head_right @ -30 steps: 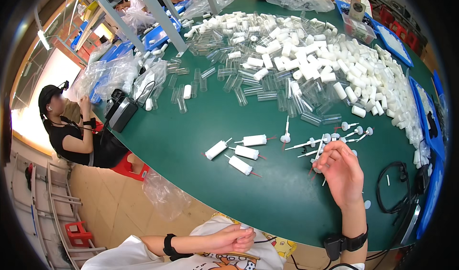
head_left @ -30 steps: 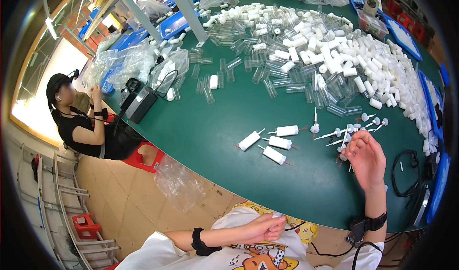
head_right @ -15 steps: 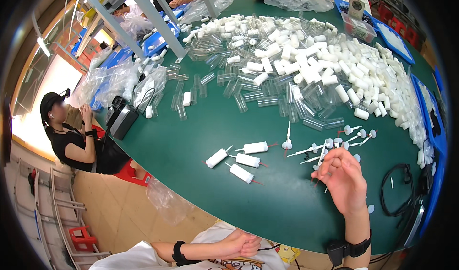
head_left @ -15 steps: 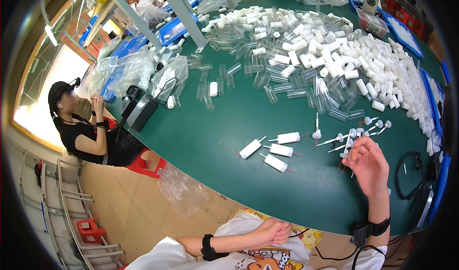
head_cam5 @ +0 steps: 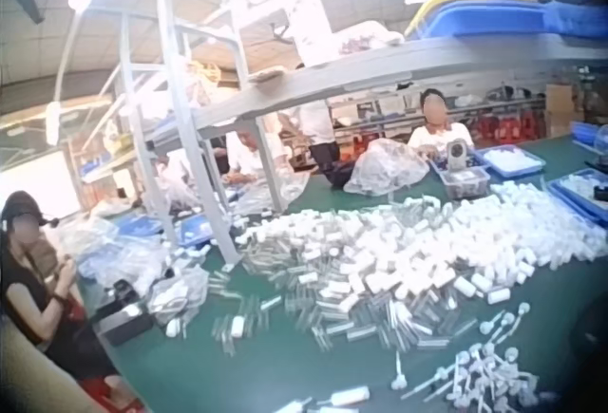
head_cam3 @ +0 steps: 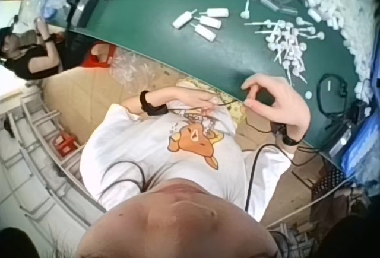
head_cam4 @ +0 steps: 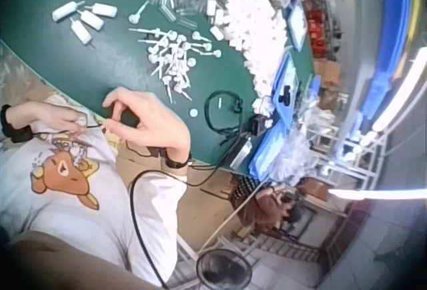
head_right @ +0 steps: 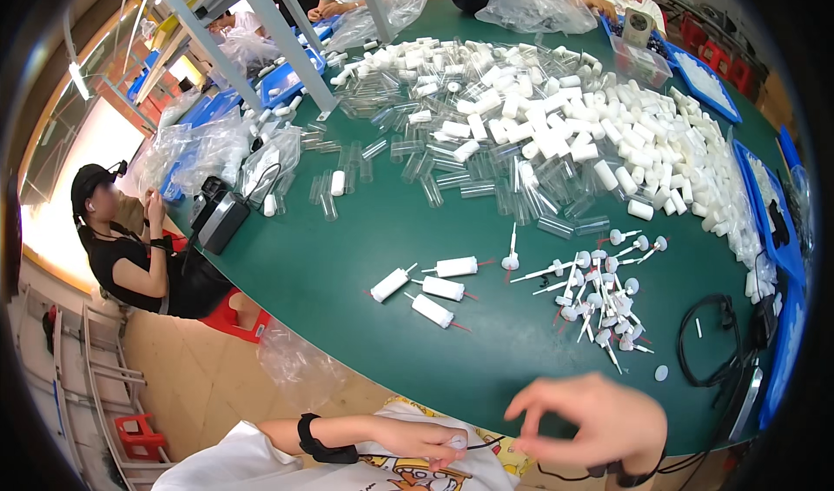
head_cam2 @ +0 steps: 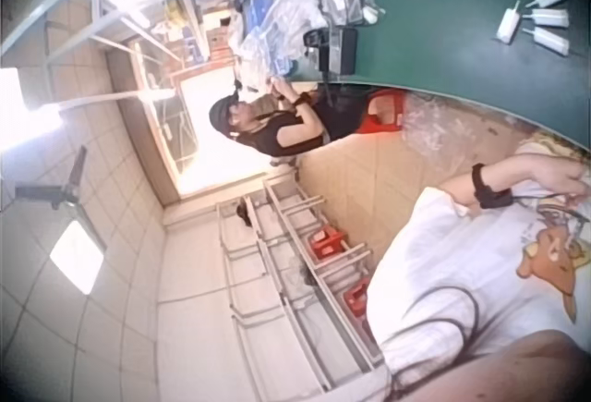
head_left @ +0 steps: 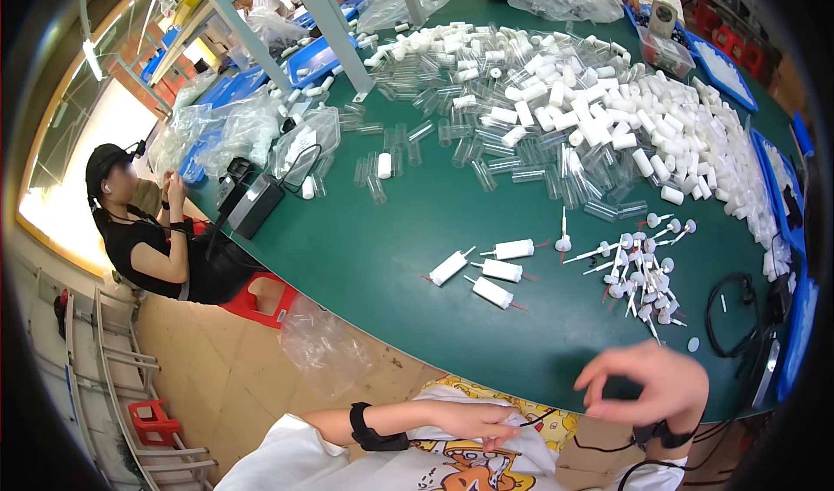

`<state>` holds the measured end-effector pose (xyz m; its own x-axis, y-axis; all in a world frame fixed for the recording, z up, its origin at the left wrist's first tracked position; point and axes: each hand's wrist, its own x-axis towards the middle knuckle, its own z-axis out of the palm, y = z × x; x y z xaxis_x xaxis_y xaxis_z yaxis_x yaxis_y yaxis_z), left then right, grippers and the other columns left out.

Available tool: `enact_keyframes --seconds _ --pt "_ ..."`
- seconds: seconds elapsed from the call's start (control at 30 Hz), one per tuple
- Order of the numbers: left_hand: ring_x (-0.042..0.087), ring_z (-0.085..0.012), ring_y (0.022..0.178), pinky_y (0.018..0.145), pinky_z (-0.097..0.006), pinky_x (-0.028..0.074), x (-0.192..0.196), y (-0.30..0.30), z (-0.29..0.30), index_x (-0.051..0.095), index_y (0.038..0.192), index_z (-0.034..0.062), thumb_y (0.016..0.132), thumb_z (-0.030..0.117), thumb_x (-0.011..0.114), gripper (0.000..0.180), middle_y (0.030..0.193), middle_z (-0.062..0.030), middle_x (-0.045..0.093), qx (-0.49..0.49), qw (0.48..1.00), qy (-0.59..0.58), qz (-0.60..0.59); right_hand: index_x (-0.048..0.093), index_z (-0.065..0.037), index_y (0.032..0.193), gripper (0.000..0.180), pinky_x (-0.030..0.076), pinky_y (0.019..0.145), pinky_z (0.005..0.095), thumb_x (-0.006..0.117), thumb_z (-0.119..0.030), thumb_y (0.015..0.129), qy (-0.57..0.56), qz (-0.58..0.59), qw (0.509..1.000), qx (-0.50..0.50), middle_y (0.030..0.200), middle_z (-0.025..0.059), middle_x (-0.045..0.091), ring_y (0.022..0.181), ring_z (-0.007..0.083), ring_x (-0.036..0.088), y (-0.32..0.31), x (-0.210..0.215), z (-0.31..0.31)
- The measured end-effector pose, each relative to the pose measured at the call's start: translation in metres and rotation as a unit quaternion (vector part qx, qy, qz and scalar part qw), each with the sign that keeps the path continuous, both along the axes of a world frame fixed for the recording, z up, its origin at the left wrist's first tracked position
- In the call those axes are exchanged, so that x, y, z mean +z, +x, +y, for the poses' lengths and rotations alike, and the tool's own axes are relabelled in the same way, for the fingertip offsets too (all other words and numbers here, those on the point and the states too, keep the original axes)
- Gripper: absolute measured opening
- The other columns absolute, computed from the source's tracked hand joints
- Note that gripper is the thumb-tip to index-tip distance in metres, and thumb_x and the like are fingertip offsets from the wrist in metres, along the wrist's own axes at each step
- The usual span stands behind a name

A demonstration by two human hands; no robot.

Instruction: Assembling small white plastic components by hand at a workbench.

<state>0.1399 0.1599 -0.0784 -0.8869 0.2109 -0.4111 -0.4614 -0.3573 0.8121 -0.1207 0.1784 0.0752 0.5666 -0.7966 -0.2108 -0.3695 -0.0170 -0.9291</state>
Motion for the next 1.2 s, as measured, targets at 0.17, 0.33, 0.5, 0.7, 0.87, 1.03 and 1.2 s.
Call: enact_keyframes --seconds 0.17,0.33,0.5,0.7,0.87,1.03,1.2 --pt "0.046 -0.01 0.064 0.062 -0.025 0.041 0.022 0.007 0.001 0.037 0.092 0.0056 0.098 0.031 0.034 0.026 0.074 -0.0015 0.043 0.039 0.992 0.054 0.105 0.059 -0.005 0.089 0.028 0.048 0.053 0.031 0.058 -0.032 0.085 -0.005 0.079 0.992 0.101 0.065 0.0059 0.06 0.058 0.024 0.06 0.046 -0.014 0.044" --pt "0.044 -0.0124 0.067 0.063 -0.027 0.039 0.012 0.023 -0.004 0.032 0.097 0.0069 0.097 0.015 0.036 0.009 0.08 -0.0042 0.042 0.119 0.963 0.228 0.085 0.056 -0.004 0.091 0.031 0.048 0.055 0.0343 0.052 -0.035 0.089 0.033 0.035 0.997 0.057 0.069 0.011 0.061 0.061 0.0274 0.06 0.068 -0.06 0.08" --pt "0.043 -0.0118 0.071 0.065 -0.027 0.038 0.014 0.029 0.002 0.035 0.103 0.0068 0.098 0.021 0.036 0.015 0.081 -0.0027 0.042 0.148 0.971 0.179 0.056 0.05 -0.003 0.101 0.032 0.049 0.059 0.0344 0.051 -0.033 0.09 0.134 0.032 0.99 0.018 0.077 0.0142 0.063 0.068 0.0275 0.063 0.084 -0.098 0.088" --pt "0.041 -0.012 0.079 0.071 -0.027 0.037 0.0 0.019 0.014 0.037 0.113 0.0053 0.098 0.025 0.033 0.025 0.087 -0.0034 0.04 0.111 0.943 0.313 0.013 0.03 0.0 0.119 0.058 0.048 0.077 0.0309 0.061 -0.035 0.084 0.207 -0.109 0.961 -0.148 0.091 0.0133 0.062 0.085 0.0256 0.062 0.09 -0.112 0.093" --pt "0.043 -0.0148 0.083 0.077 -0.03 0.039 0.005 0.003 0.016 0.04 0.104 0.0048 0.098 0.025 0.035 0.022 0.091 -0.0053 0.042 0.13 0.939 0.319 0.012 0.016 0.0 0.132 0.083 0.048 0.079 0.0322 0.071 -0.032 0.077 0.18 -0.15 0.957 -0.169 0.105 0.0157 0.056 0.09 0.0234 0.06 0.098 -0.126 0.105" --pt "0.044 -0.0144 0.079 0.073 -0.03 0.041 0.009 0.002 0.018 0.039 0.094 0.0066 0.097 0.027 0.038 0.021 0.086 -0.0053 0.045 0.199 0.943 0.266 0.008 0.013 -0.003 0.137 0.09 0.049 0.08 0.0315 0.073 -0.028 0.075 0.196 -0.205 0.923 -0.261 0.111 0.0155 0.051 0.095 0.0207 0.057 0.111 -0.127 0.102" --pt "0.042 -0.0109 0.068 0.061 -0.026 0.038 0.009 0.001 0.024 0.039 0.089 0.0088 0.096 0.031 0.042 0.023 0.074 -0.0016 0.043 0.245 0.946 0.211 -0.001 0.017 -0.002 0.136 0.077 0.043 0.085 0.0272 0.066 -0.003 0.078 0.218 -0.334 0.848 -0.348 0.116 0.0079 0.043 0.107 0.0117 0.045 0.135 -0.132 0.099"
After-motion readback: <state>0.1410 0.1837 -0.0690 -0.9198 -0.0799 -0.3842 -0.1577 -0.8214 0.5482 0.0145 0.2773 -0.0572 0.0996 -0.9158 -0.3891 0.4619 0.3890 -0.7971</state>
